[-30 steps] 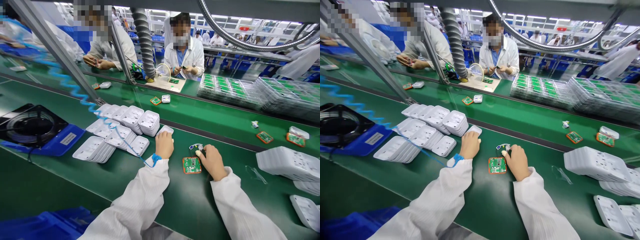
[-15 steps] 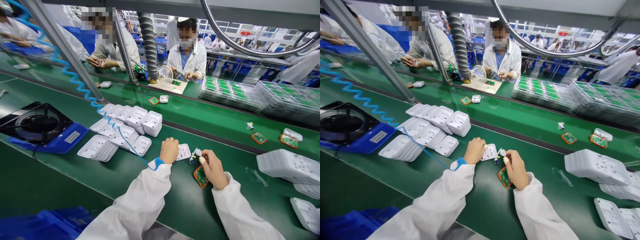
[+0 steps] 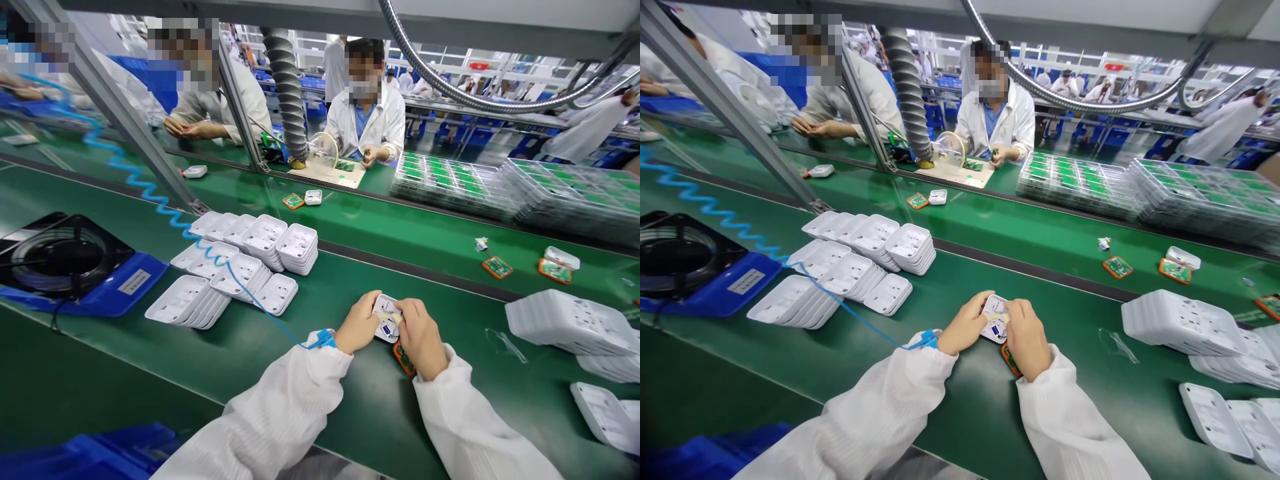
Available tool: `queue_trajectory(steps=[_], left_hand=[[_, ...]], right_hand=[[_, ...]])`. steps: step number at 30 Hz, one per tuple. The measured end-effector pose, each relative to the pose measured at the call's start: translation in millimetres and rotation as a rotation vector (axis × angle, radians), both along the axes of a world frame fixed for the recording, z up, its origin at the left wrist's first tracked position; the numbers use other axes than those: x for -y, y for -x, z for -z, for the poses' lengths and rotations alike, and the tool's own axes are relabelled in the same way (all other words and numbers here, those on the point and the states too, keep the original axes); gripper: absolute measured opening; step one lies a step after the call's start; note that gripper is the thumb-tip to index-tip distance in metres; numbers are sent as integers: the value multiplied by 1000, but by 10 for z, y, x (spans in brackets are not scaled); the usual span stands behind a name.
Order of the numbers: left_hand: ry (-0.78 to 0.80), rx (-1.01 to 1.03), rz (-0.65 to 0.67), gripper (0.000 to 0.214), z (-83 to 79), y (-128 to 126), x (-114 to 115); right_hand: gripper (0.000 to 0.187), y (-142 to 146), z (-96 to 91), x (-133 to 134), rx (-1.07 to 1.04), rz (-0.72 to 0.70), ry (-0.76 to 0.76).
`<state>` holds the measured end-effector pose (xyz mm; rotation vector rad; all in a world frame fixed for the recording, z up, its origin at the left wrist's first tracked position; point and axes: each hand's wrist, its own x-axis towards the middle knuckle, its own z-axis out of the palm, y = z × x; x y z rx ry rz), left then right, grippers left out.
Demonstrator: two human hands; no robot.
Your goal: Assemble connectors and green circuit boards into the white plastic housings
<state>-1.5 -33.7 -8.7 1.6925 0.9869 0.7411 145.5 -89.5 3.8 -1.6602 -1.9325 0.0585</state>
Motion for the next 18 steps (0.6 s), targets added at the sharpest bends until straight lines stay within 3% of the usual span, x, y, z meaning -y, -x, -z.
queue_trajectory(steps=[5,9,14,18], left_hand=[[232,128,55,32,9,10,-5],[169,105,-37,16,-7,10,-5],[62,78,-175,12,4,5,-24],[19,43,-228,9,-10,6,-12]], right_hand=[[26,3,36,-12,70,-58,3],[22,6,34,-11,10,-81,-15],[14,-1,-89,26,-151,-24,-17],[14,86,-115,54,-119,-77,22]])
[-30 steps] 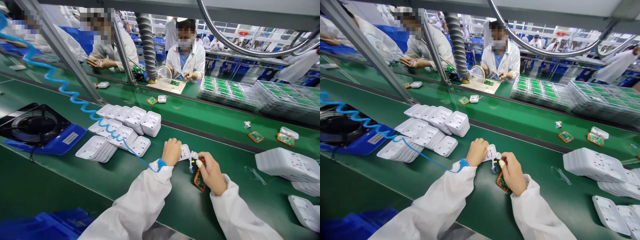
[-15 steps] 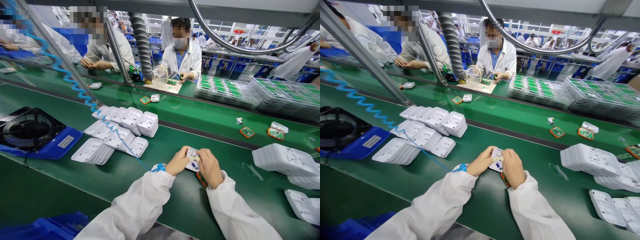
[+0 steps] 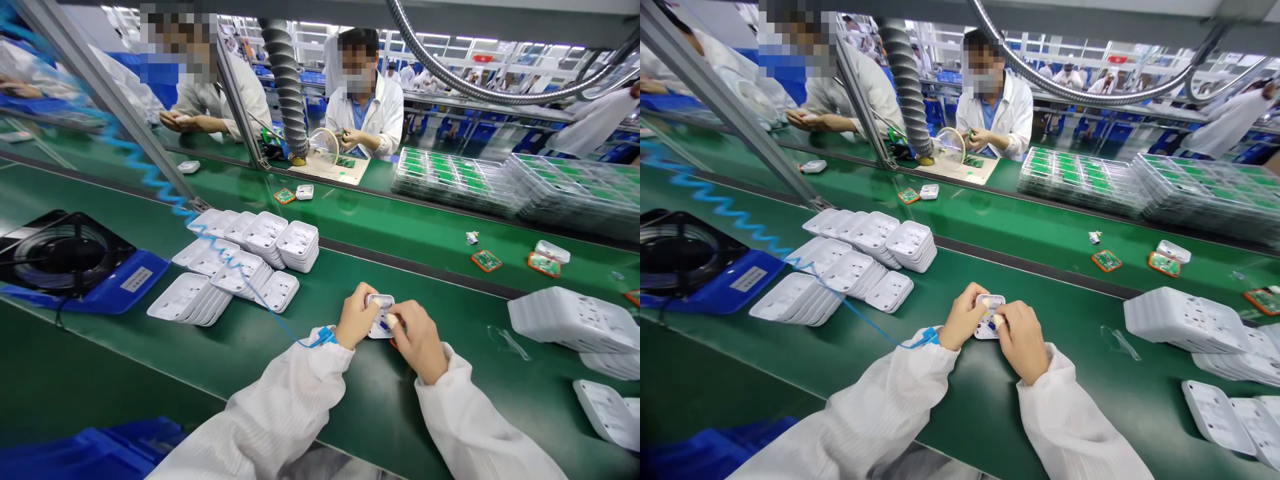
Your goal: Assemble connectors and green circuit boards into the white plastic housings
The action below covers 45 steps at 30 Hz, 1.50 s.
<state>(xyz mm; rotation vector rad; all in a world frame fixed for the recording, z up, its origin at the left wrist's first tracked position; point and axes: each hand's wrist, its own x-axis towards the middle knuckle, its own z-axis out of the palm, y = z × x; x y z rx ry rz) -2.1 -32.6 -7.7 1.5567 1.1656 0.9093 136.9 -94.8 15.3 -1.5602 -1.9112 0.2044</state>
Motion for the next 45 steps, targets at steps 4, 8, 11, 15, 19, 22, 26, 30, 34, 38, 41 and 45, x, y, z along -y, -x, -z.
queue_trajectory(steps=[4,8,11,15,19,22,26,30,34,38,41,45], left_hand=[[-49,44,119,12,-78,4,48],[-101,72,272,17,-159,22,78],[-138,75,372,19,-190,37,72],[-134,75,413,20,-210,35,67],[-86,35,398,20,-213,5,97],[-75,-5,326,21,-191,-21,111],[4,-24,140,23,-128,-30,80],[52,-4,51,22,-82,-21,53],[61,-12,74,26,-95,-36,86],[68,-74,99,26,-100,-47,102],[74,-99,104,27,-87,-37,87],[65,-112,111,29,-88,-24,77]], right_hand=[[22,0,43,-30,26,90,-57],[27,-127,6,-62,-119,4,133],[25,-213,-70,-59,-261,-109,317],[23,-256,-105,-54,-307,-121,357],[17,-216,-23,-72,-241,-27,288],[17,-175,52,-95,-203,-7,250],[20,-126,67,-84,-86,70,67],[15,11,29,-21,74,6,13],[10,146,71,-7,262,16,54],[15,125,139,-40,315,53,42],[16,69,159,-58,274,45,19],[16,36,173,-71,230,45,29]])
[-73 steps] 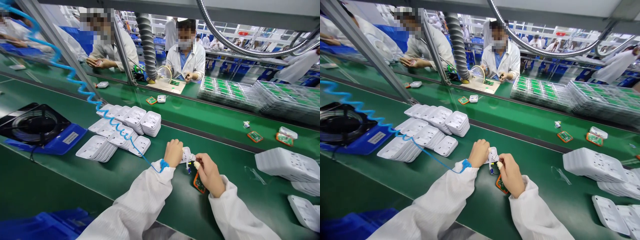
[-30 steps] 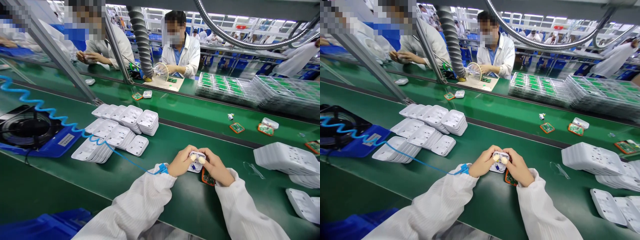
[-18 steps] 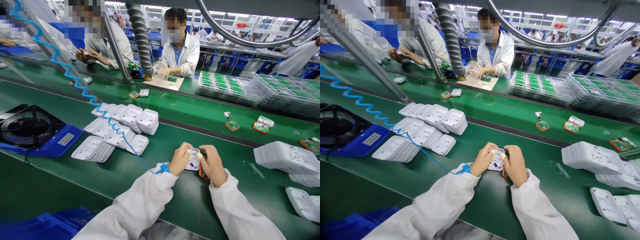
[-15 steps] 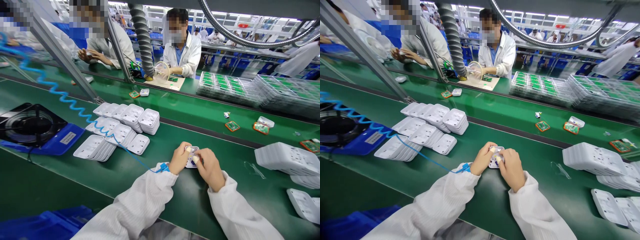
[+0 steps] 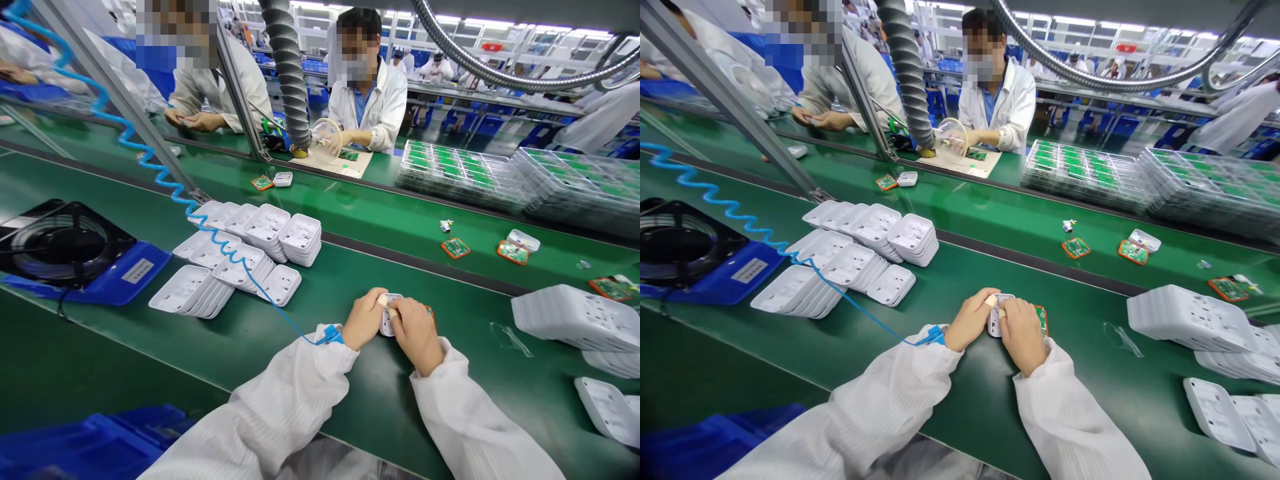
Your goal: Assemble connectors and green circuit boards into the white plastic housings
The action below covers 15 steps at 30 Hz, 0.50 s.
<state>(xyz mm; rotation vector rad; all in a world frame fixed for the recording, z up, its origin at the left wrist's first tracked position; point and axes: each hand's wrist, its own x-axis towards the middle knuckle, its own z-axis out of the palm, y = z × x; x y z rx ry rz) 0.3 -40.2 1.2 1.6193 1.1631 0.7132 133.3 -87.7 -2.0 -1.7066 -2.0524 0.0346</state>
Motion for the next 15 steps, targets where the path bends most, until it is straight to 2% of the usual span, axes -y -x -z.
queue_trajectory(steps=[9,15], left_hand=[[-19,-56,-29,34,-10,-3,13],[-11,-97,-32,34,-27,-2,35]], right_hand=[[16,20,63,-15,36,-53,37],[22,79,67,-35,85,-72,-19]])
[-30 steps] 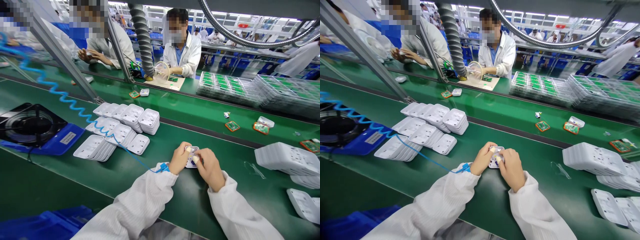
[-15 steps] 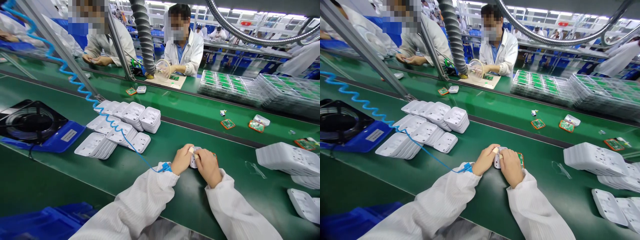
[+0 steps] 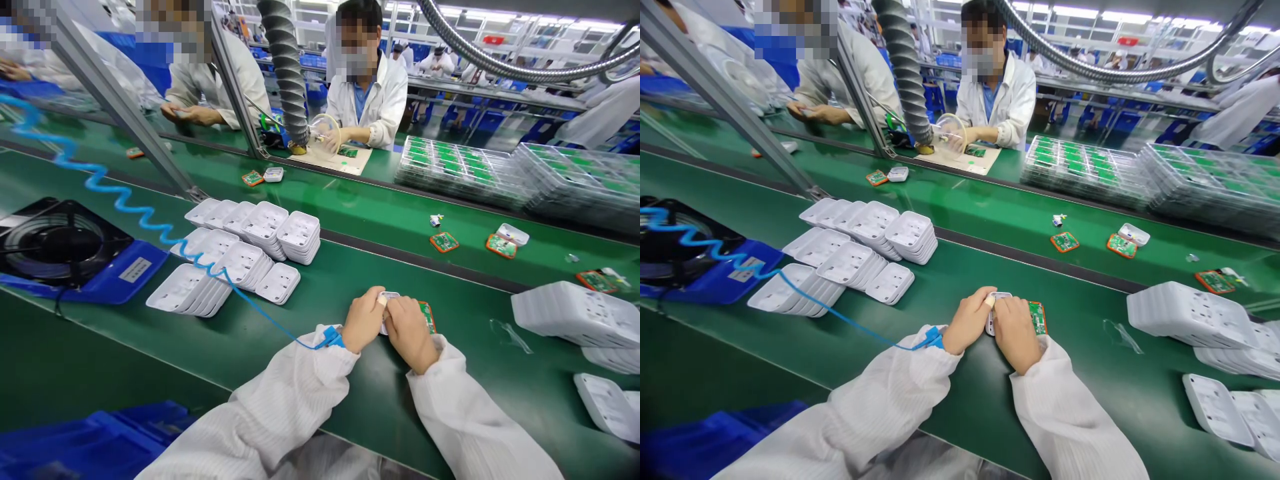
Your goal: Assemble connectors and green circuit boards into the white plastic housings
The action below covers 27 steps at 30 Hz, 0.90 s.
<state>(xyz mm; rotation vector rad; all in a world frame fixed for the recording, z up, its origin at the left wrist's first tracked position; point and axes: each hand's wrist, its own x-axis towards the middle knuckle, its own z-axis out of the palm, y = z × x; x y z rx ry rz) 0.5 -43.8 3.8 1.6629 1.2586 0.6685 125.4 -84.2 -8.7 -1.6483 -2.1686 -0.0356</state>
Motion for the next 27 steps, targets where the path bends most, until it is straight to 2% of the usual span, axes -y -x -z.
queue_trajectory(steps=[6,10,18,23,27], left_hand=[[-20,26,8,32,-19,24,-49],[-37,25,14,33,-44,46,-80],[-66,-27,209,37,-72,114,-152],[-79,-7,148,37,-25,115,-159],[-82,-19,179,36,-27,113,-162]], right_hand=[[15,-111,-31,63,-111,5,0],[17,-217,15,130,-64,11,-17],[16,-223,71,108,4,-16,-56],[18,-210,41,117,69,18,-64],[20,-214,65,127,107,12,-87]])
